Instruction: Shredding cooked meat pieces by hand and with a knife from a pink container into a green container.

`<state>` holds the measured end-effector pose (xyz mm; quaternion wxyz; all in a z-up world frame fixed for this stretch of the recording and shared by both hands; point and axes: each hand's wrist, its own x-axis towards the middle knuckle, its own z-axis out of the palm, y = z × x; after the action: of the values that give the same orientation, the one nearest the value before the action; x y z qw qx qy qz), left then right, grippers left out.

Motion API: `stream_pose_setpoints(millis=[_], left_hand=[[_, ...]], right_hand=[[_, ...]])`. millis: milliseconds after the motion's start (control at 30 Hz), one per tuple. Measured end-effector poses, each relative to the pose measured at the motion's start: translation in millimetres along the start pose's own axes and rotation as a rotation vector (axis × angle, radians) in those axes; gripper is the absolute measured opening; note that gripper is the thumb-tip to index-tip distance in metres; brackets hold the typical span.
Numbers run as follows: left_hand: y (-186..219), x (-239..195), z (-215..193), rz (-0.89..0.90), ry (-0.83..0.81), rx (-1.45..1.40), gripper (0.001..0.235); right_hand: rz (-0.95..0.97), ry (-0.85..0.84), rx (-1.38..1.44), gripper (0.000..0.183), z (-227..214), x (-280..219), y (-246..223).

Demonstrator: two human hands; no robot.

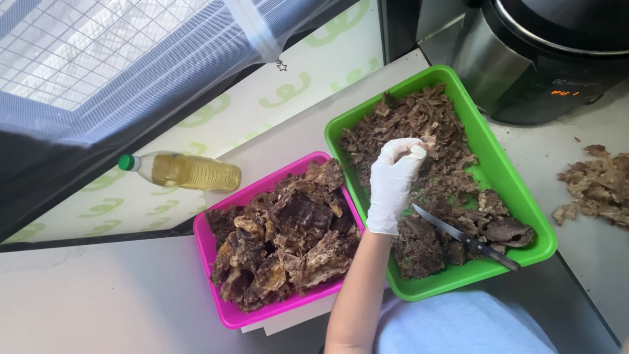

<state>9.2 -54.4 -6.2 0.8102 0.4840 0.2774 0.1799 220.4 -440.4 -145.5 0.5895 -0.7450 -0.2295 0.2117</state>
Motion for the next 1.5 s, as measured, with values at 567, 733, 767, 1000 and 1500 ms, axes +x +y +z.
stream_pose_setpoints(millis=[567, 733, 767, 1000, 1500], left_hand=[[-11, -3, 15, -0.044, -0.26, -0.502, 0.02], [19, -2, 23, -0.097, -0.072, -0.646, 0.014], [33, 2, 27, -0.152, 0.08, -0.693, 0.007], [89, 24, -34, 0.293, 0.351, -0.41, 0.013], [-2, 53, -48, 0.445, 0.025, 1.658, 0.013]], right_hand=[[0.202, -0.374, 0.759, 0.012, 204, 75, -208], [0.147, -0.456, 0.809, 0.012, 211, 79, -224], [0.104, -0.474, 0.801, 0.011, 211, 80, -223], [0.16, -0.182, 0.384, 0.014, 186, 92, -220], [-0.39, -0.439, -1.04, 0.033, 227, 150, -177]])
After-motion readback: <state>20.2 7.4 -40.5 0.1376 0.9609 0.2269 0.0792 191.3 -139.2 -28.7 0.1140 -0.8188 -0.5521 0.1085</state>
